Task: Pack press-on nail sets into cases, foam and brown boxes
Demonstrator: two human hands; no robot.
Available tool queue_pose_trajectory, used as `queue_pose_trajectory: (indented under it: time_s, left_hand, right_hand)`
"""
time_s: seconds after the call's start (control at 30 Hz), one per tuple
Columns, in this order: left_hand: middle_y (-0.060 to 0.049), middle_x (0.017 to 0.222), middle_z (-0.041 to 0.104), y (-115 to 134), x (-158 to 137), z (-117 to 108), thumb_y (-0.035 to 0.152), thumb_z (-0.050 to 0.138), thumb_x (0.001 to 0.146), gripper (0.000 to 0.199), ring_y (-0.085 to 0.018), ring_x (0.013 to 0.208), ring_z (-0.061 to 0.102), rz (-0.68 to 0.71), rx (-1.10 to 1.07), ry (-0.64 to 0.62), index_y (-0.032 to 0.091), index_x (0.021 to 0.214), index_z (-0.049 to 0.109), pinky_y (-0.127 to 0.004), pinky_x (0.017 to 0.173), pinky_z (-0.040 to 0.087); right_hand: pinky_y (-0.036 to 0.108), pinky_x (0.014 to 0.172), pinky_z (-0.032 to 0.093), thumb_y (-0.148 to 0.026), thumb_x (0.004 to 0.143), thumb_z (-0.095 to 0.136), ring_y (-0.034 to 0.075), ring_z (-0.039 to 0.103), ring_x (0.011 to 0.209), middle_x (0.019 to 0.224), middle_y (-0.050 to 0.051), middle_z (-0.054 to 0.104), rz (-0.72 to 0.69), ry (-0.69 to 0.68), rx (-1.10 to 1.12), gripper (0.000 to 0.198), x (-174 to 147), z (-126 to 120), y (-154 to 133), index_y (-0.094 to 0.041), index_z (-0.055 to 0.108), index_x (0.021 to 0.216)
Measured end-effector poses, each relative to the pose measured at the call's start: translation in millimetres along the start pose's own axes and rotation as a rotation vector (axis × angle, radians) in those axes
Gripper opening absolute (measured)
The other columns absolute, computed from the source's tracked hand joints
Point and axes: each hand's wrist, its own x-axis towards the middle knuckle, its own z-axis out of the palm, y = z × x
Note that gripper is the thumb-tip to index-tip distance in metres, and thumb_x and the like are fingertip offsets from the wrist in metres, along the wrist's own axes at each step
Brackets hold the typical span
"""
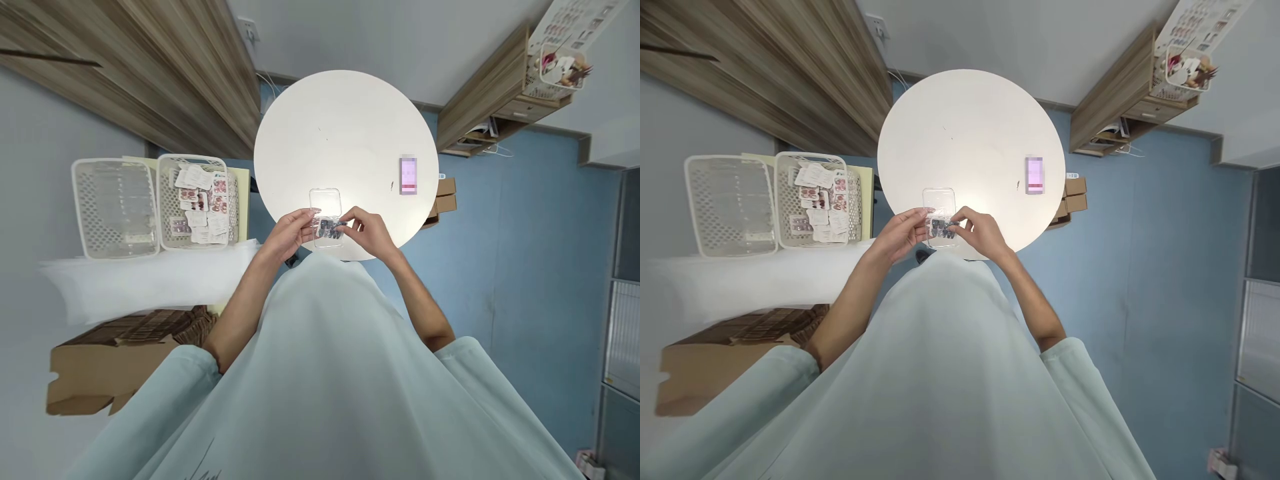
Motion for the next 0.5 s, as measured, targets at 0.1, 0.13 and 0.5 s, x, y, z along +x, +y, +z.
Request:
queue_pose_trajectory:
  time_s: [0.1,0.13,0.5]
  left_hand:
    - [-0.016,0.120,0.084,-1.4,-1.5,1.3,0.044,0.086,0.098,0.040,-0.024,0.105,0.082,0.007,0.004,0.002,0.016,0.125,0.078,-0.038,0.099,0.066]
    - [-0.016,0.120,0.084,-1.9,-2.2,1.7,0.044,0.087,0.098,0.040,-0.024,0.105,0.082,0.007,-0.002,0.002,0.016,0.124,0.078,-0.037,0.098,0.066]
    - [-0.014,0.111,0.084,-7.9,-10.4,-0.6,0.047,0.093,0.091,0.046,-0.023,0.098,0.082,0.019,-0.026,-0.003,0.015,0.121,0.080,-0.034,0.089,0.065]
  right_hand:
    - [0.032,0.075,0.049,-0.052,0.105,0.072,0.017,0.064,0.071,0.101,0.001,0.081,-0.002,-0.065,-0.064,0.025,-3.8,2.6,-0.9,-0.027,0.074,0.107]
    - [0.032,0.076,0.049,-0.050,0.106,0.072,0.017,0.065,0.072,0.103,0.000,0.082,-0.002,-0.080,-0.086,0.023,-5.1,3.1,-1.8,-0.028,0.074,0.108]
    - [0.029,0.068,0.045,-0.034,0.113,0.063,0.016,0.066,0.078,0.127,0.005,0.073,-0.086,-0.090,-0.409,0.019,-14.0,14.2,-12.5,-0.028,0.074,0.126]
